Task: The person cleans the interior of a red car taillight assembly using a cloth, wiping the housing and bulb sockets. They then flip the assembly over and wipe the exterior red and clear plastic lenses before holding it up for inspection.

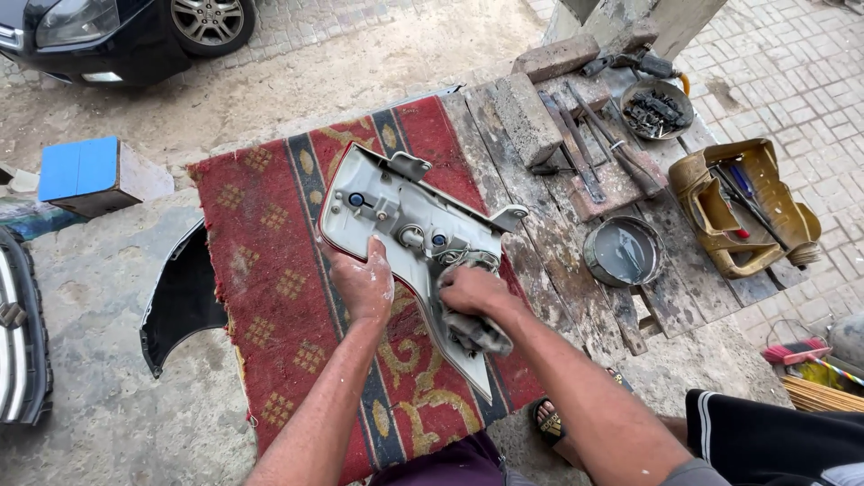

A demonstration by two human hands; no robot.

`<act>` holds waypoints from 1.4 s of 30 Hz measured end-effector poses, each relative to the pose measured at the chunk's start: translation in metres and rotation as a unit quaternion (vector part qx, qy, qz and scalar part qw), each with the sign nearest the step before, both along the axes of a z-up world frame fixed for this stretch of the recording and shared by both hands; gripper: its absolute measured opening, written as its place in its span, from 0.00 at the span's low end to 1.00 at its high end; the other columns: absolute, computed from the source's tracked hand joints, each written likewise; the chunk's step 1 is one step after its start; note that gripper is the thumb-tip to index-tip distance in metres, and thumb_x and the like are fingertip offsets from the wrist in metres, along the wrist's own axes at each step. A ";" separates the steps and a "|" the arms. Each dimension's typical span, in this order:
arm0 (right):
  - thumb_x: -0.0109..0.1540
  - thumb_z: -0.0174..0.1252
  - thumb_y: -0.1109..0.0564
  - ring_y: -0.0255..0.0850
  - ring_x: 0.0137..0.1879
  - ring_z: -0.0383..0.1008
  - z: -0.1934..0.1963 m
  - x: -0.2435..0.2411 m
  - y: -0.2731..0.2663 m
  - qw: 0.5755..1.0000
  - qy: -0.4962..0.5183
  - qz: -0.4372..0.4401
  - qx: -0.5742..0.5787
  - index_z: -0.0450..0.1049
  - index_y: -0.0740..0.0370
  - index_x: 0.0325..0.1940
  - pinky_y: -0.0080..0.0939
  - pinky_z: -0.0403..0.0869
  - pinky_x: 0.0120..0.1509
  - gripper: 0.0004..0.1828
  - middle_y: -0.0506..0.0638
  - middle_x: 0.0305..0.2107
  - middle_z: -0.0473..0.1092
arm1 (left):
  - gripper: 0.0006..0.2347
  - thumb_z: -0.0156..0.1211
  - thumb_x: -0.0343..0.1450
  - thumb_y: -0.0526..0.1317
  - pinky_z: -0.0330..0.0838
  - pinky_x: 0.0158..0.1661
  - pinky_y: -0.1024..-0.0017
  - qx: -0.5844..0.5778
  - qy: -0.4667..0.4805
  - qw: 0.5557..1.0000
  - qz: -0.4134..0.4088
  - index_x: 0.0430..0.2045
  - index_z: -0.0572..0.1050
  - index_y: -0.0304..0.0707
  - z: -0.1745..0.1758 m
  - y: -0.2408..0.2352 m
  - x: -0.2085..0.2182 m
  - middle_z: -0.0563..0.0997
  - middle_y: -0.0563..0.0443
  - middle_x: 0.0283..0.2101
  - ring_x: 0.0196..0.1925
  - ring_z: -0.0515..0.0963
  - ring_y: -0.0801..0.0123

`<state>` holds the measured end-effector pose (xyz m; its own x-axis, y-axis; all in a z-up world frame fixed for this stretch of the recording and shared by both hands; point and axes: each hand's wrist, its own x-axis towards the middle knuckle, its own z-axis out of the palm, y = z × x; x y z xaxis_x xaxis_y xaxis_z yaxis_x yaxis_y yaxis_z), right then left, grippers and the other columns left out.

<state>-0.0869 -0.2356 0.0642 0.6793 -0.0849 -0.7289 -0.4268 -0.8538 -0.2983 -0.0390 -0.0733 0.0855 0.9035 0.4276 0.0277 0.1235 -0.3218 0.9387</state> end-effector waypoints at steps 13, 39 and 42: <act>0.68 0.41 0.51 0.67 0.51 0.75 0.049 -0.030 0.020 0.965 -0.262 0.016 0.010 0.60 0.49 0.73 0.68 0.77 0.55 0.28 0.58 0.54 0.61 | 0.31 0.64 0.69 0.32 0.77 0.41 0.45 -0.006 -0.021 0.999 -0.025 0.67 0.57 0.37 0.022 -0.009 -0.001 0.79 0.25 0.48 0.52 0.79 0.33; 0.58 0.49 0.59 0.58 0.51 0.71 -0.019 0.015 -0.050 0.938 -0.336 0.055 -0.074 0.70 0.45 0.61 0.61 0.79 0.46 0.27 0.53 0.47 0.63 | 0.31 0.63 0.70 0.32 0.76 0.45 0.44 -0.014 0.001 0.999 -0.034 0.68 0.55 0.38 0.031 -0.009 0.003 0.78 0.24 0.50 0.54 0.78 0.33; 0.56 0.48 0.54 0.56 0.52 0.75 0.003 0.038 -0.050 0.963 -0.227 0.030 -0.140 0.77 0.42 0.52 0.65 0.77 0.51 0.22 0.52 0.47 0.69 | 0.31 0.62 0.70 0.30 0.78 0.47 0.48 -0.029 0.013 0.999 -0.042 0.68 0.56 0.38 0.033 -0.008 -0.002 0.78 0.24 0.50 0.54 0.79 0.34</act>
